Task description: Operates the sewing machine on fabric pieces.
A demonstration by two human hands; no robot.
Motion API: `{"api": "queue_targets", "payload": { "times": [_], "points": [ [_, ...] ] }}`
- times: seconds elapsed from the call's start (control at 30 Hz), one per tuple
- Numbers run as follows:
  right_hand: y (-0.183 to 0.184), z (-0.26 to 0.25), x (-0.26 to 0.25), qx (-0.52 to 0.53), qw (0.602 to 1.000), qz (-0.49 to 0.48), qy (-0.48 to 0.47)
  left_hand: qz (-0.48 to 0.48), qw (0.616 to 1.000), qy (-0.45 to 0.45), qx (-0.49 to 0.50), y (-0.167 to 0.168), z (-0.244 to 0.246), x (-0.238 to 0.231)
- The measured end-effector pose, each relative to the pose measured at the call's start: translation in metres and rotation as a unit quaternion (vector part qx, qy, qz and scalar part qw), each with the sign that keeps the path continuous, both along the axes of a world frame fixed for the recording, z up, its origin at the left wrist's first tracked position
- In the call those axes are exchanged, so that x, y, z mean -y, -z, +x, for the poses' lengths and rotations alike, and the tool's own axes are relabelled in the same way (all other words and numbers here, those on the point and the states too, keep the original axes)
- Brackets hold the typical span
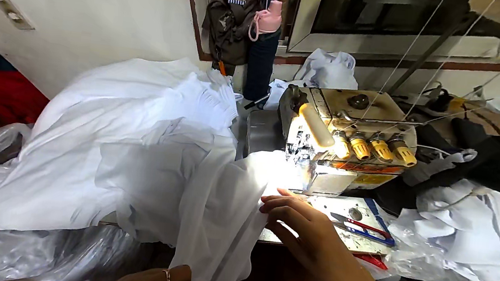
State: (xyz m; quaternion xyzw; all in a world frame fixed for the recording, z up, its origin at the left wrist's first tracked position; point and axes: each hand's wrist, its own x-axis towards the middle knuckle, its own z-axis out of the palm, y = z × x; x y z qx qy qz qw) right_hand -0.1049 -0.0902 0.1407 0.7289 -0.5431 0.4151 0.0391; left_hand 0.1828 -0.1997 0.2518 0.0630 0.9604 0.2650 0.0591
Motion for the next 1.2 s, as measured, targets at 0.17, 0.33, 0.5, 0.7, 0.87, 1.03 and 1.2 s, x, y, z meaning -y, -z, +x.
{"api": "queue_targets", "payload": {
  "times": [0.17, 0.33, 0.5, 0.7, 0.87, 1.03, 1.2],
  "points": [
    [-0.011, -0.005, -0.003, 0.0, 0.998, 0.039, -0.047, -0.076, 0.997, -0.007, -0.002, 0.004, 0.002, 0.005],
    [-0.013, -0.01, -0.004, 0.059, 0.995, 0.062, -0.06, -0.118, 0.992, -0.009, -0.033, 0.008, 0.008, 0.008],
    [-0.01, -0.005, 0.002, 0.026, 0.997, 0.048, -0.047, -0.037, 0.998, 0.001, -0.042, 0.006, 0.004, 0.004],
    [-0.013, -0.006, -0.004, -0.012, 0.997, 0.026, -0.067, 0.027, 0.999, -0.011, -0.043, 0.003, 0.006, 0.014],
    [-0.01, -0.002, -0.006, -0.039, 0.999, -0.011, -0.032, 0.063, 0.997, -0.017, -0.04, 0.002, 0.007, 0.019],
    [-0.006, -0.001, -0.005, -0.018, 0.999, -0.022, -0.031, 0.063, 0.997, -0.018, -0.036, 0.002, 0.006, 0.019],
    [-0.008, -0.003, -0.007, 0.008, 0.999, 0.0, -0.042, 0.08, 0.995, -0.026, -0.051, 0.005, 0.009, 0.022]
  ]
}}
